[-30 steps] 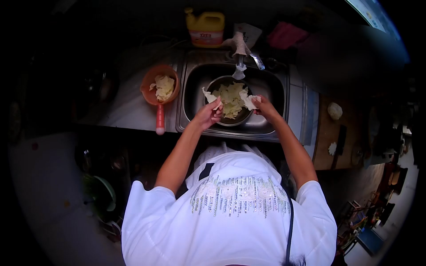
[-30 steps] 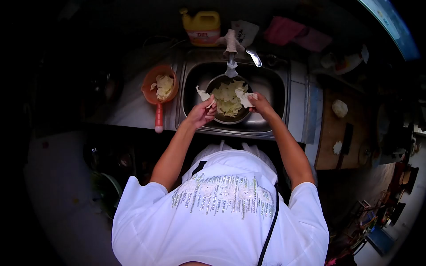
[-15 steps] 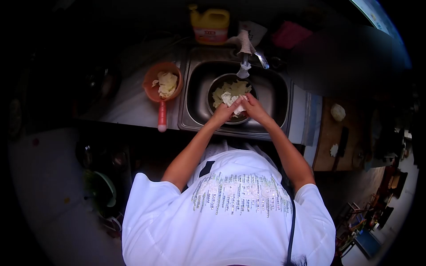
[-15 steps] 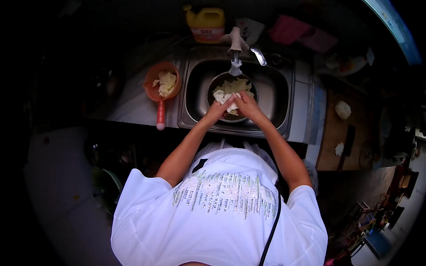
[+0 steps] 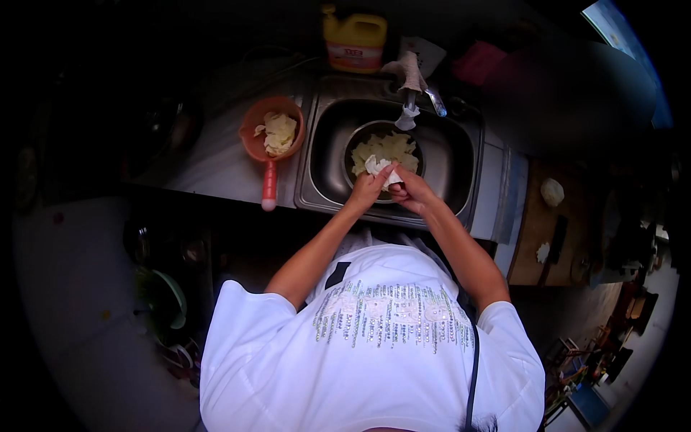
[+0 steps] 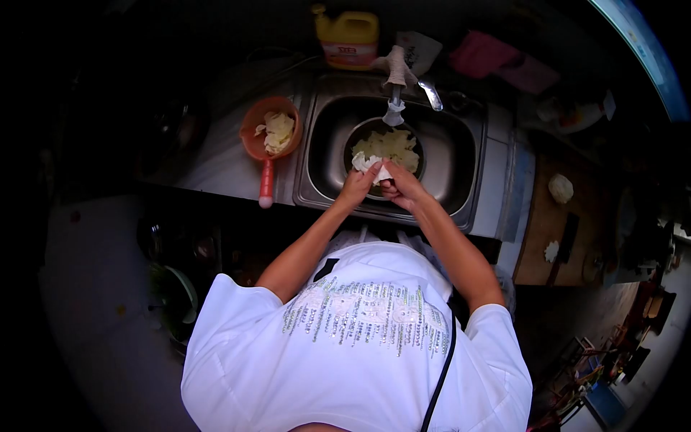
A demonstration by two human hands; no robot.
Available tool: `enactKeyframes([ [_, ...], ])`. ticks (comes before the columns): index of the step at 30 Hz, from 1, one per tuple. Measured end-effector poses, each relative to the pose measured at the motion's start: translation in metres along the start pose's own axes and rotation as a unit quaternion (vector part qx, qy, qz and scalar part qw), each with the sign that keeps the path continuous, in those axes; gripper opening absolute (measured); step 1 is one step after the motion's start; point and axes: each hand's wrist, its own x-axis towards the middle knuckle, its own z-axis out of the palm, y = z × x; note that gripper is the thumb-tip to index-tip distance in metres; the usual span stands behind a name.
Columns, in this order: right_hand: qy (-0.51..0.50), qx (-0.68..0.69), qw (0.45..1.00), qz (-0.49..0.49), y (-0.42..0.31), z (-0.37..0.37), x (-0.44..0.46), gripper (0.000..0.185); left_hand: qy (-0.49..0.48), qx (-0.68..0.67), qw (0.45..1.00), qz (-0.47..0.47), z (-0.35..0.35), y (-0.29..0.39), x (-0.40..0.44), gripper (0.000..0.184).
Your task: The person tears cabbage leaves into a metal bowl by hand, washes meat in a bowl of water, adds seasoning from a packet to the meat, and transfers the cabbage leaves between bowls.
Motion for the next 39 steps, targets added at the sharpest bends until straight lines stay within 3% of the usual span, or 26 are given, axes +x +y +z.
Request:
enactKeyframes([
  [2, -0.043, 0.152, 0.985, 0.070, 0.006, -0.007, 0.010, 0.031, -0.002, 0.021, 1.000, 0.008, -0.002, -0.011, -0.001, 0.025],
  [6, -0.066, 0.174, 0.980, 0.072, 0.007, -0.002, 0.012, 0.031, 0.032, -0.023, 0.999, 0.035, -0.001, -0.006, -0.003, 0.027],
  [9, -0.034, 0.206, 0.976, 0.060, 0.009, -0.001, 0.013, 0.031, 0.070, 0.001, 0.997, 0.023, 0.000, -0.001, -0.009, 0.027],
  [11, -0.022, 0.310, 0.950, -0.029, 0.019, -0.009, 0.024, 0.033, 0.100, 0.029, 0.994, 0.020, -0.004, 0.001, -0.013, 0.027],
  [13, 0.060, 0.264, 0.960, -0.070, 0.010, -0.036, 0.023, 0.033, 0.156, -0.109, 0.977, -0.095, -0.014, 0.009, -0.017, 0.027],
  [15, 0.198, 0.142, 0.970, -0.017, 0.002, -0.051, 0.023, 0.034, 0.139, -0.075, 0.981, -0.111, -0.030, -0.015, -0.012, 0.027],
  [17, 0.194, 0.068, 0.979, 0.013, -0.002, -0.055, 0.025, 0.035, 0.094, 0.222, 0.970, -0.039, -0.035, -0.027, -0.002, 0.039],
  [18, 0.192, -0.002, 0.981, 0.039, 0.000, -0.052, 0.028, 0.040, 0.079, 0.251, 0.961, -0.089, -0.030, -0.003, -0.005, 0.054],
  [19, 0.186, -0.007, 0.982, 0.043, -0.003, -0.039, 0.024, 0.040, 0.087, 0.252, 0.959, -0.090, -0.038, -0.006, -0.003, 0.054],
  [21, 0.219, -0.124, 0.968, 0.012, -0.009, -0.018, 0.017, 0.051, 0.060, 0.425, 0.903, -0.010, -0.055, -0.011, 0.008, 0.055],
  [25, 0.169, -0.163, 0.970, 0.070, 0.002, -0.035, 0.026, 0.041, 0.277, 0.324, 0.902, 0.061, -0.113, 0.053, 0.019, 0.026],
  [26, 0.167, -0.164, 0.970, 0.070, 0.002, -0.031, 0.024, 0.041, 0.310, 0.426, 0.840, 0.127, -0.144, 0.048, 0.027, 0.025],
  [27, 0.156, -0.172, 0.971, 0.062, 0.002, -0.024, 0.018, 0.038, 0.325, 0.503, 0.795, 0.099, -0.166, 0.052, 0.031, 0.026],
  [29, 0.146, -0.181, 0.971, 0.054, 0.002, -0.015, 0.012, 0.037, 0.341, 0.525, 0.774, 0.098, -0.219, 0.018, 0.050, 0.026],
  [31, 0.117, -0.208, 0.970, 0.047, 0.004, -0.010, 0.011, 0.032, 0.303, 0.582, 0.751, -0.079, -0.264, -0.013, 0.071, 0.024],
  [32, 0.118, -0.208, 0.970, 0.047, 0.006, -0.009, 0.011, 0.032, 0.303, 0.581, 0.751, -0.079, -0.266, -0.012, 0.074, 0.024],
  [34, 0.097, -0.229, 0.968, 0.040, 0.006, -0.007, 0.011, 0.027, 0.205, 0.755, 0.619, -0.069, -0.266, -0.001, 0.082, 0.023],
  [35, 0.100, -0.229, 0.968, 0.037, 0.006, -0.007, 0.010, 0.027, 0.204, 0.754, 0.621, -0.065, -0.265, 0.003, 0.084, 0.023],
  [37, 0.083, -0.213, 0.973, 0.030, 0.005, -0.007, 0.007, 0.024, 0.166, 0.865, 0.470, -0.061, -0.265, 0.008, 0.082, 0.019],
  [39, 0.094, -0.209, 0.973, 0.025, 0.002, -0.006, 0.000, 0.023, 0.165, 0.881, 0.443, -0.022, -0.278, 0.005, 0.084, 0.016],
])
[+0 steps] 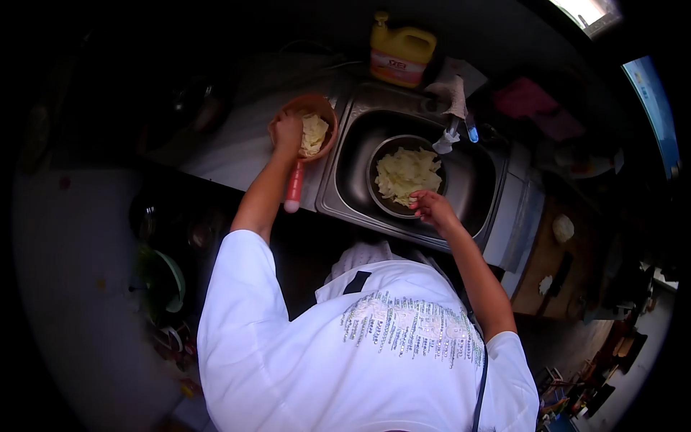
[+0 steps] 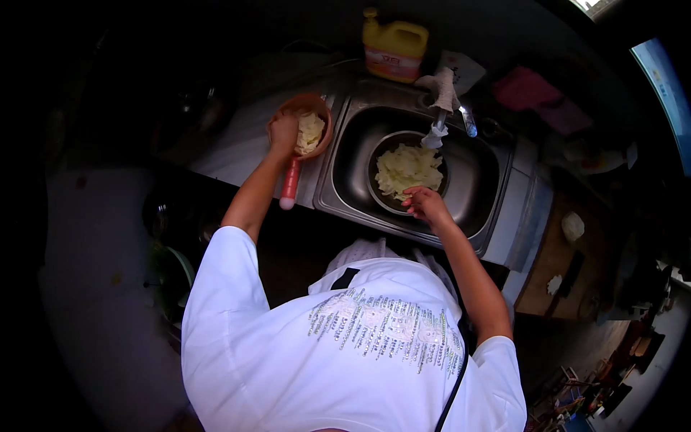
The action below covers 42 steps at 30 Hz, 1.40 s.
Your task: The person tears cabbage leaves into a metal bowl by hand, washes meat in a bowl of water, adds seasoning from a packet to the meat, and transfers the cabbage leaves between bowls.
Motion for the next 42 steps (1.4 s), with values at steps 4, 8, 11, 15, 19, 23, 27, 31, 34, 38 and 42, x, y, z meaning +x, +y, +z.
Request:
enactKeyframes([
  [4, 0.013, 0.005, 1.000, -0.017, 0.006, -0.012, -0.003, 0.022, -0.008, -0.272, 0.960, -0.062, -0.072, -0.024, -0.005, 0.010],
  [8, 0.015, 0.012, 1.000, -0.011, 0.008, -0.012, -0.001, 0.022, -0.026, -0.479, 0.877, -0.037, -0.153, -0.023, -0.018, 0.024],
  [11, 0.004, 0.011, 1.000, -0.008, 0.011, -0.010, 0.001, 0.021, -0.028, -0.629, 0.776, 0.041, -0.176, -0.008, -0.026, 0.033],
  [15, -0.009, 0.008, 1.000, -0.010, 0.006, -0.004, -0.002, 0.020, 0.026, -0.567, 0.823, 0.036, -0.080, -0.010, -0.019, 0.045],
  [19, 0.000, 0.015, 1.000, -0.002, 0.009, -0.001, -0.006, 0.019, -0.138, -0.438, 0.886, -0.061, -0.055, -0.001, -0.019, 0.047],
  [23, -0.003, 0.017, 1.000, 0.002, 0.013, -0.003, -0.006, 0.019, -0.165, -0.361, 0.914, -0.090, -0.033, 0.013, -0.020, 0.046],
  [27, 0.001, 0.017, 1.000, -0.002, 0.010, -0.004, -0.013, 0.018, -0.132, -0.404, 0.902, -0.076, -0.037, -0.006, -0.018, 0.027],
  [31, 0.005, 0.025, 1.000, 0.003, 0.011, -0.004, -0.013, 0.019, -0.053, -0.503, 0.855, -0.112, -0.036, -0.037, -0.015, 0.018],
  [34, -0.012, 0.025, 1.000, -0.001, 0.015, -0.001, -0.007, 0.019, -0.023, -0.591, 0.789, -0.167, -0.041, -0.055, -0.012, 0.019],
  [38, -0.026, 0.005, 1.000, -0.009, 0.004, 0.016, -0.005, 0.020, -0.122, -0.849, 0.468, -0.212, -0.074, -0.065, -0.018, 0.021],
  [42, -0.067, -0.003, 0.986, -0.152, -0.030, 0.053, -0.002, 0.031, -0.173, -0.902, 0.363, -0.159, -0.147, -0.038, -0.039, 0.021],
])
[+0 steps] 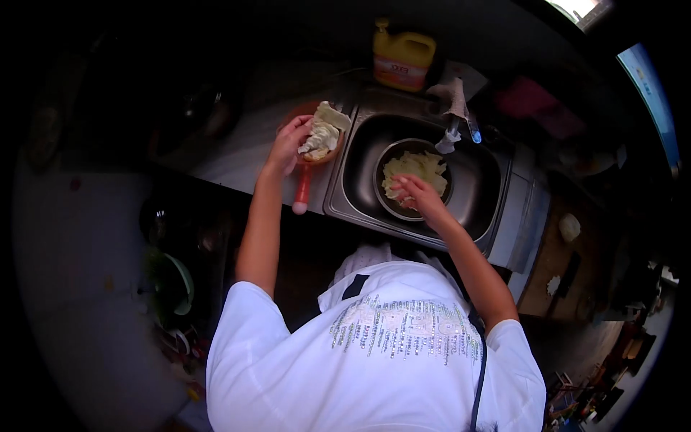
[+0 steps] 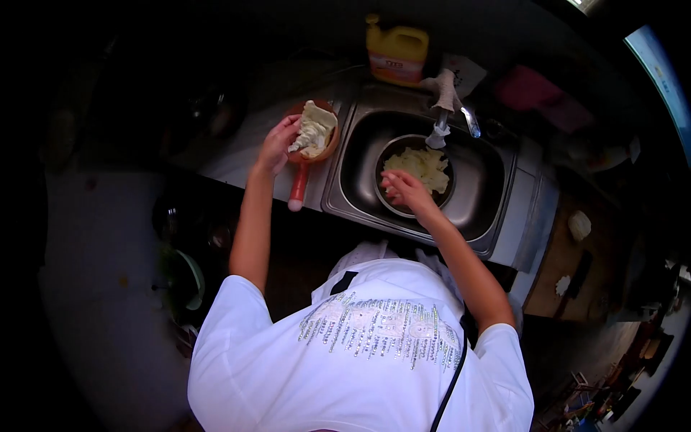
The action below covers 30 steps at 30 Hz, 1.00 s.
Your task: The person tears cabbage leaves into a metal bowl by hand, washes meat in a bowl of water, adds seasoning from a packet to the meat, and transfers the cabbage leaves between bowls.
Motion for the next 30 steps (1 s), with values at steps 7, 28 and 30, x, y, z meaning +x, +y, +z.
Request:
enactKeyframes([
  [7, -0.001, 0.037, 0.984, -0.173, -0.043, 0.021, 0.035, 0.019, -0.141, 0.080, 0.985, -0.054, 0.095, -0.032, -0.037, 0.029],
  [28, 0.013, -0.037, 0.996, -0.080, -0.003, -0.026, 0.018, 0.016, -0.068, 0.109, 0.991, -0.034, 0.131, -0.100, -0.044, 0.047],
  [30, 0.044, -0.007, 0.997, -0.071, 0.002, -0.026, 0.023, 0.015, -0.073, 0.097, 0.991, -0.060, 0.129, -0.104, -0.042, 0.038],
])
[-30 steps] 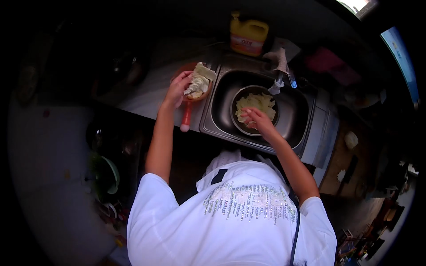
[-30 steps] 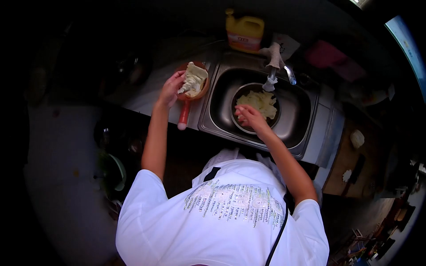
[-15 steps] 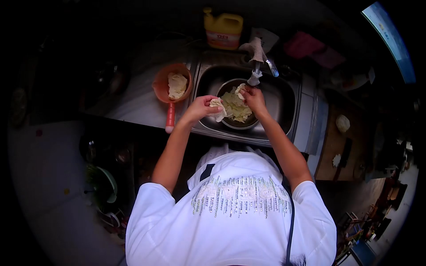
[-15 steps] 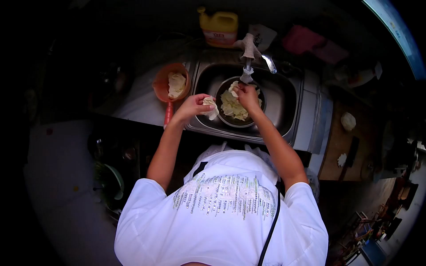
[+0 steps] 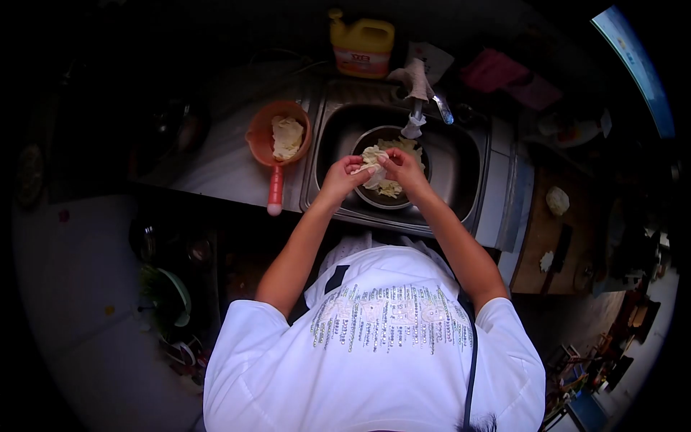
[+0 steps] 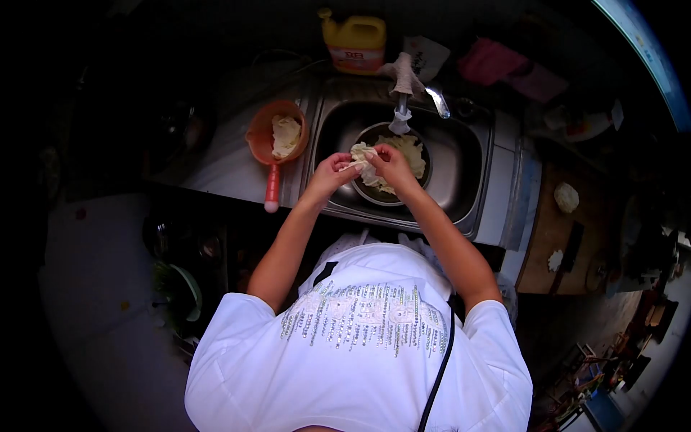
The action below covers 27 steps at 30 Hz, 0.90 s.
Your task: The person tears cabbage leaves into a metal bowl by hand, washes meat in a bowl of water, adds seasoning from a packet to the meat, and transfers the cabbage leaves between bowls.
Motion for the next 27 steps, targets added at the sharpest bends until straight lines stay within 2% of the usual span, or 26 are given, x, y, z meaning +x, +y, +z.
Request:
enactKeyframes([
  [2, 0.028, 0.040, 0.999, -0.007, 0.003, -0.002, 0.003, 0.017, -0.045, -0.068, 0.993, -0.081, -0.002, -0.005, 0.000, 0.032],
  [3, 0.028, 0.040, 0.999, -0.007, 0.002, -0.001, 0.002, 0.017, -0.045, -0.069, 0.993, -0.081, -0.001, -0.006, 0.000, 0.032],
  [6, 0.030, 0.039, 0.998, -0.030, 0.001, 0.002, -0.001, 0.018, -0.007, -0.095, 0.995, -0.040, 0.007, -0.013, 0.001, 0.026],
  [8, 0.042, 0.037, 0.997, -0.051, 0.008, 0.002, 0.002, 0.020, 0.019, -0.008, 0.999, 0.032, 0.008, -0.025, 0.006, 0.026],
  [9, 0.042, 0.037, 0.997, -0.051, 0.014, 0.002, 0.004, 0.020, 0.020, -0.009, 0.999, 0.032, 0.009, -0.032, 0.009, 0.026],
  [11, 0.101, 0.041, 0.994, -0.012, 0.026, 0.003, 0.009, 0.019, 0.080, 0.126, 0.984, 0.100, 0.012, -0.045, 0.016, 0.018],
  [12, 0.100, 0.040, 0.994, -0.013, 0.029, 0.003, 0.011, 0.019, 0.081, 0.126, 0.984, 0.101, 0.018, -0.040, 0.012, 0.018],
  [14, 0.132, 0.211, 0.960, 0.130, 0.034, 0.002, 0.013, 0.019, 0.125, 0.263, 0.927, 0.238, 0.036, -0.022, -0.008, 0.018],
  [15, 0.165, 0.280, 0.937, 0.129, 0.048, -0.008, 0.022, 0.018, 0.111, 0.255, 0.919, 0.279, 0.041, -0.022, -0.012, 0.015],
  [16, 0.164, 0.280, 0.937, 0.129, 0.065, -0.026, 0.031, 0.018, 0.097, 0.281, 0.909, 0.291, 0.042, -0.021, -0.017, 0.016],
  [18, 0.247, 0.272, 0.910, 0.192, 0.090, -0.061, 0.046, 0.019, 0.123, 0.275, 0.908, 0.289, 0.042, -0.018, -0.022, 0.014],
  [19, 0.245, 0.270, 0.911, 0.195, 0.087, -0.066, 0.043, 0.019, 0.126, 0.275, 0.909, 0.288, 0.038, -0.019, -0.021, 0.014],
  [21, 0.203, 0.182, 0.945, 0.179, 0.081, -0.073, 0.032, 0.024, 0.146, 0.223, 0.940, 0.213, 0.029, -0.022, -0.014, 0.025],
  [22, 0.200, 0.180, 0.946, 0.181, 0.067, -0.067, 0.024, 0.024, 0.150, 0.223, 0.940, 0.212, 0.030, -0.022, -0.011, 0.025],
  [24, 0.213, 0.078, 0.960, 0.167, 0.037, -0.049, 0.010, 0.032, 0.121, 0.337, 0.882, 0.308, 0.028, -0.021, -0.006, 0.040],
  [25, 0.216, -0.059, 0.962, 0.157, 0.028, -0.043, 0.006, 0.041, 0.091, 0.336, 0.898, 0.270, 0.020, -0.019, -0.003, 0.051],
  [26, 0.210, -0.060, 0.964, 0.155, 0.039, -0.047, 0.010, 0.041, 0.098, 0.338, 0.896, 0.271, 0.009, -0.014, 0.003, 0.051],
  [27, 0.210, -0.181, 0.958, 0.070, 0.057, -0.056, 0.014, 0.044, 0.145, 0.344, 0.879, 0.297, -0.005, -0.008, 0.011, 0.048],
])
